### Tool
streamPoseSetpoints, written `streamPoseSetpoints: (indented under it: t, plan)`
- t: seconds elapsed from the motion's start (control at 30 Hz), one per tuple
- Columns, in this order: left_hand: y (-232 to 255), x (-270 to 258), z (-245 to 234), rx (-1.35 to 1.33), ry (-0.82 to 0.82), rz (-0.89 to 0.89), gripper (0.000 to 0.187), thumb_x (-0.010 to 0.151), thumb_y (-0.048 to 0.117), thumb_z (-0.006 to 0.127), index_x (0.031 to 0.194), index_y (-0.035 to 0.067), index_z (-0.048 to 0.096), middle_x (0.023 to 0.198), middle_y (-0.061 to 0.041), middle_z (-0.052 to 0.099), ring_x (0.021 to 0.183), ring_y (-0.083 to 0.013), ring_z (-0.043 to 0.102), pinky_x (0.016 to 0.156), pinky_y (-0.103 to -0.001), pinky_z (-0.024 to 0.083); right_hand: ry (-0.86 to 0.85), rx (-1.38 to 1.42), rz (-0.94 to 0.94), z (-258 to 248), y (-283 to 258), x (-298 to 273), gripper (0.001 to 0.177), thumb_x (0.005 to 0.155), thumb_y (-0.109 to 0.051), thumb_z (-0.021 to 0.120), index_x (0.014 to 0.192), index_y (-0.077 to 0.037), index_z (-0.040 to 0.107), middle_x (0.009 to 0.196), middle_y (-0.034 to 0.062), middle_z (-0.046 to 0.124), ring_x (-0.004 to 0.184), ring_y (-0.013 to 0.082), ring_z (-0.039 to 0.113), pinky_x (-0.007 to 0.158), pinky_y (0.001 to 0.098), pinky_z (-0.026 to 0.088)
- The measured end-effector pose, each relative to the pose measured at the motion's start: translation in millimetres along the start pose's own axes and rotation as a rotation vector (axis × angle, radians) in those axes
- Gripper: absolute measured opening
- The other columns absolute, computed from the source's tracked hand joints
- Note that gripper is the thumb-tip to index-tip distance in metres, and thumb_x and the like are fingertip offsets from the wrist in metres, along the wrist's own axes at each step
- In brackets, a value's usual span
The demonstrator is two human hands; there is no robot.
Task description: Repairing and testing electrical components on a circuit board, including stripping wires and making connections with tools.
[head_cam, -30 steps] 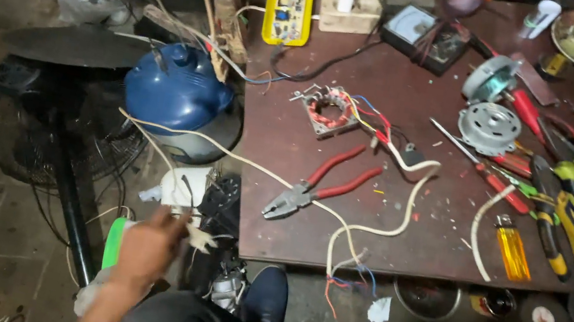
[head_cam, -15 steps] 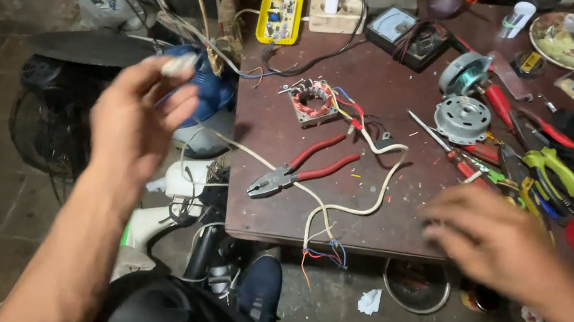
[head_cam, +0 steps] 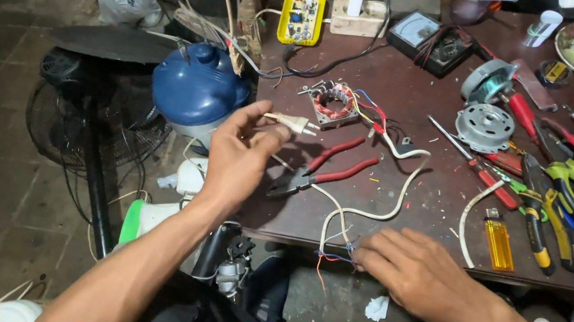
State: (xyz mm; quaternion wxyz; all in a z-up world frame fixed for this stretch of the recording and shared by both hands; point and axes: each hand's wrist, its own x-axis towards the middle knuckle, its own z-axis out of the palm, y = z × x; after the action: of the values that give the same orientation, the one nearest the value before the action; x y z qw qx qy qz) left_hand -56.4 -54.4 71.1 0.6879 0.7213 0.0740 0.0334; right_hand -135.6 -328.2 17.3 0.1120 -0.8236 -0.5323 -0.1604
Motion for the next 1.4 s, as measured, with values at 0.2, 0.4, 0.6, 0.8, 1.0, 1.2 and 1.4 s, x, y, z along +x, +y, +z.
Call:
streamPoseSetpoints:
  t: [0.2,0.4,0.6,0.8,1.0,1.2,1.4]
  plan:
    - [-2.3,9.7,-3.1,-0.218,0.056,0.055,0.052,0.090,0.021,0.070,0.130,-0.010,0.057,0.101,-0.023,0.064,0.090,-0.0307,0.076,0.080,-0.037,0.065,-0.039,0.300,0.451,4.0,7.1,15.3,0.021,0.098,-0.019,0.049,0.080,-0.015,0.059,0.065,0.0028,0.056,0.063,0.0259,0.063,0.055,0.0363,0.050]
    - [-7.7,14.1,-6.1,-0.193,0.052,0.067,0.047,0.093,0.020,0.069,0.129,-0.008,0.057,0.098,-0.022,0.068,0.088,-0.0291,0.076,0.078,-0.034,0.065,-0.031,0.477,0.732,-1.9,7.7,34.5,0.013,0.091,-0.022,0.066,0.088,-0.014,0.075,0.074,0.0101,0.070,0.070,0.0307,0.071,0.063,0.0393,0.056]
    - [-11.0,17.2,-10.3,-0.172,0.050,0.048,0.044,0.094,0.018,0.065,0.129,-0.008,0.058,0.099,-0.020,0.067,0.089,-0.0261,0.075,0.078,-0.032,0.064,-0.078,0.187,0.569,-6.4,3.8,31.2,0.022,0.096,-0.028,0.057,0.078,-0.019,0.063,0.067,0.0000,0.061,0.069,0.0219,0.067,0.057,0.0328,0.054]
    - [-15.9,21.0,-12.9,-0.192,0.045,0.044,0.042,0.095,0.017,0.065,0.128,-0.007,0.059,0.098,-0.019,0.067,0.088,-0.0240,0.075,0.077,-0.030,0.064,-0.122,0.019,0.548,-16.1,1.5,21.3,0.026,0.096,-0.036,0.056,0.075,-0.021,0.059,0.066,-0.0026,0.059,0.070,0.0186,0.067,0.054,0.0327,0.053]
    - [-12.3,17.6,-9.9,-0.172,0.027,0.059,0.042,0.096,0.018,0.064,0.129,-0.007,0.058,0.098,-0.017,0.065,0.089,-0.0244,0.075,0.079,-0.032,0.064,-0.168,-0.096,0.498,-14.9,-2.4,21.9,0.035,0.103,-0.039,0.042,0.075,-0.021,0.054,0.062,-0.0041,0.053,0.066,0.0183,0.062,0.049,0.0315,0.050]
    - [-12.1,16.2,-10.4,-0.171,0.009,0.070,0.043,0.097,0.018,0.062,0.130,-0.009,0.056,0.098,-0.018,0.064,0.091,-0.0256,0.075,0.080,-0.033,0.064,-0.157,-0.120,0.434,-8.9,5.2,20.2,0.034,0.103,-0.037,0.041,0.077,-0.018,0.052,0.060,0.0005,0.053,0.064,0.0228,0.063,0.046,0.0359,0.050]
    - [-8.7,14.0,-13.4,-0.179,0.006,0.069,0.044,0.097,0.018,0.062,0.130,-0.009,0.056,0.099,-0.018,0.065,0.090,-0.0254,0.075,0.080,-0.033,0.064,-0.092,-0.129,0.310,-6.7,7.6,20.0,0.038,0.101,-0.037,0.042,0.069,-0.018,0.048,0.056,0.0015,0.049,0.059,0.0222,0.060,0.043,0.0330,0.048]
